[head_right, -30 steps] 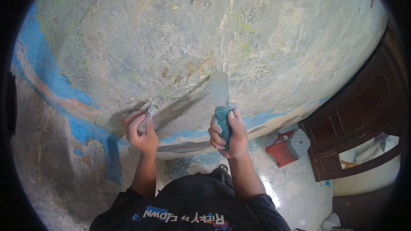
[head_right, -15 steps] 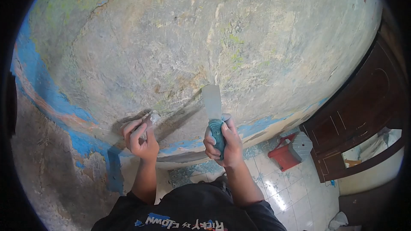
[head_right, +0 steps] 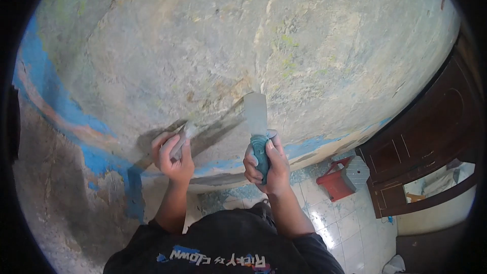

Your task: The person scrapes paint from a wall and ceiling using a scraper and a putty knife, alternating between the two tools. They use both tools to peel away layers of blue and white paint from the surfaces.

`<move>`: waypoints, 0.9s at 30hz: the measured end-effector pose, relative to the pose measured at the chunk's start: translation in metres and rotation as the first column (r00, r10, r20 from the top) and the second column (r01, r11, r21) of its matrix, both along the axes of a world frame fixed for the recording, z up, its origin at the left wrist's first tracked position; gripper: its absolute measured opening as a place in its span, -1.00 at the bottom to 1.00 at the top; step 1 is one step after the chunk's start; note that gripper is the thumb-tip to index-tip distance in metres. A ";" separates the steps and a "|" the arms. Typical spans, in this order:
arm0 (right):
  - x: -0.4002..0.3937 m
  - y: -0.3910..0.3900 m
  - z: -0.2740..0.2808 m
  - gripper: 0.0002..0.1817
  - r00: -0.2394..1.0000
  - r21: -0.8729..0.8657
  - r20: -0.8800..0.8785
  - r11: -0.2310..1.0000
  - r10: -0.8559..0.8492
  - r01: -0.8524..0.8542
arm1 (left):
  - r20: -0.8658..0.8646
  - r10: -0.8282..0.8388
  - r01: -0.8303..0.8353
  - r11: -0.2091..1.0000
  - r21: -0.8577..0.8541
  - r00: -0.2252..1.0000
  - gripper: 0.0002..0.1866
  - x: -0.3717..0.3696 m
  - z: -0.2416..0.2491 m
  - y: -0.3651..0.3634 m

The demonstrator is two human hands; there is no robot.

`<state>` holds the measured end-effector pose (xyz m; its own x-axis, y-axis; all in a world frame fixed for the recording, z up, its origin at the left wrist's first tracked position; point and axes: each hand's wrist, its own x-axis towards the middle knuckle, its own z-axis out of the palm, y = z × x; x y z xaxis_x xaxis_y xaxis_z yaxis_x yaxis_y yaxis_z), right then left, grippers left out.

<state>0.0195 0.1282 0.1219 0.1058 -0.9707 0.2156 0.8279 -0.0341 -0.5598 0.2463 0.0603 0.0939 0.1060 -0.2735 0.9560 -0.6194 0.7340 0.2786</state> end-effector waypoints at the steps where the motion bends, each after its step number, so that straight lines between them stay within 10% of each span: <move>1: 0.001 0.005 -0.002 -0.77 1.000 0.036 0.011 0.999 -0.001 0.000 | 0.008 -0.009 0.009 1.000 0.011 1.000 -0.66 0.000 0.001 0.001; 27: 0.000 0.002 -0.001 -0.79 1.000 -0.012 0.010 1.000 0.007 -0.007 | 0.107 0.085 -0.079 0.995 -0.057 0.991 -0.70 -0.020 0.031 -0.004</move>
<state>0.0192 0.1300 0.1211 0.1104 -0.9672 0.2287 0.8339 -0.0350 -0.5508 0.2259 0.0567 0.1245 0.0205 -0.2173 0.9759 -0.7028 0.6911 0.1686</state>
